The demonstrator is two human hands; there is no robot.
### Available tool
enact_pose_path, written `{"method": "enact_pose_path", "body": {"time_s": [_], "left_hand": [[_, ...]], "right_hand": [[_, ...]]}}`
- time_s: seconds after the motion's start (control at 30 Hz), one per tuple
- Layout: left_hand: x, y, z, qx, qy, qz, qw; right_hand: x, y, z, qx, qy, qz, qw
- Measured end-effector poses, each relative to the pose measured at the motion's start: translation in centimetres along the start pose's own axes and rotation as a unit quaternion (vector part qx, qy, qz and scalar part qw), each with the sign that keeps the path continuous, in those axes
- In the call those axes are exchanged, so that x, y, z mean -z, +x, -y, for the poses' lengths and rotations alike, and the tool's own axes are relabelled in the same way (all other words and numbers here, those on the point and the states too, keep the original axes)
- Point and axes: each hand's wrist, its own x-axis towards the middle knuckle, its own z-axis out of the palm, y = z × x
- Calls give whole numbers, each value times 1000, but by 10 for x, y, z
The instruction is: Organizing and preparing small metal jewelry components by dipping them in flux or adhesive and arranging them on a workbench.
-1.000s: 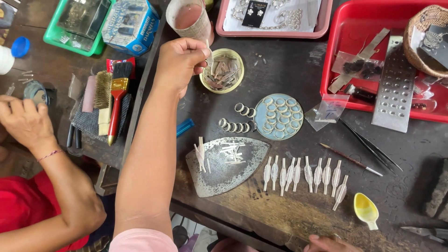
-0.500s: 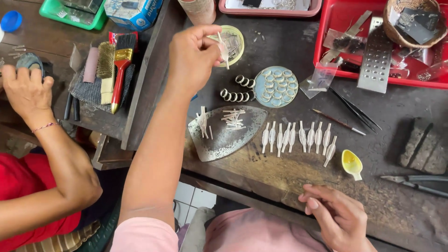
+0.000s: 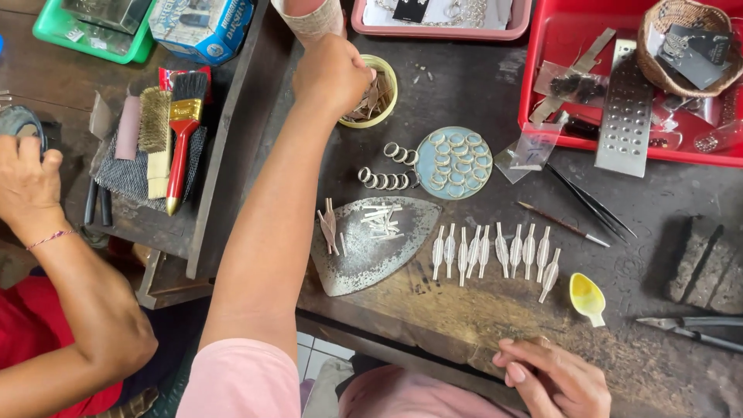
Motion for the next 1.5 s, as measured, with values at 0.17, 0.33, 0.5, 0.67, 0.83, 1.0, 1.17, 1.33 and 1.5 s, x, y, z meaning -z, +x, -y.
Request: {"method": "enact_pose_path", "body": {"time_s": [0.17, 0.33, 0.5, 0.67, 0.83, 1.0, 1.17, 1.33, 1.5], "left_hand": [[-16, 19, -6, 37, 31, 29, 998], [-13, 14, -6, 45, -4, 45, 998], [-11, 15, 8, 51, -207, 26, 977], [0, 9, 18, 21, -327, 22, 945], [7, 6, 20, -13, -179, -36, 983], [8, 12, 11, 32, 35, 2, 999], [-5, 8, 0, -9, 67, -11, 998], [-11, 10, -8, -6, 126, 40, 991], [-13, 7, -14, 33, 103, 47, 993]], "right_hand": [[1, 1, -2, -58, -31, 4, 998], [2, 1, -1, -104, -33, 11, 994], [3, 1, 1, -124, -38, 6, 992], [4, -2, -3, -127, -39, 14, 991], [0, 1, 2, -104, -19, -9, 994], [2, 0, -2, -90, -15, 4, 996], [5, -1, -5, -114, -20, 23, 993], [5, -1, -5, -120, -29, 20, 992], [4, 0, -5, -82, -26, 14, 996]]}}
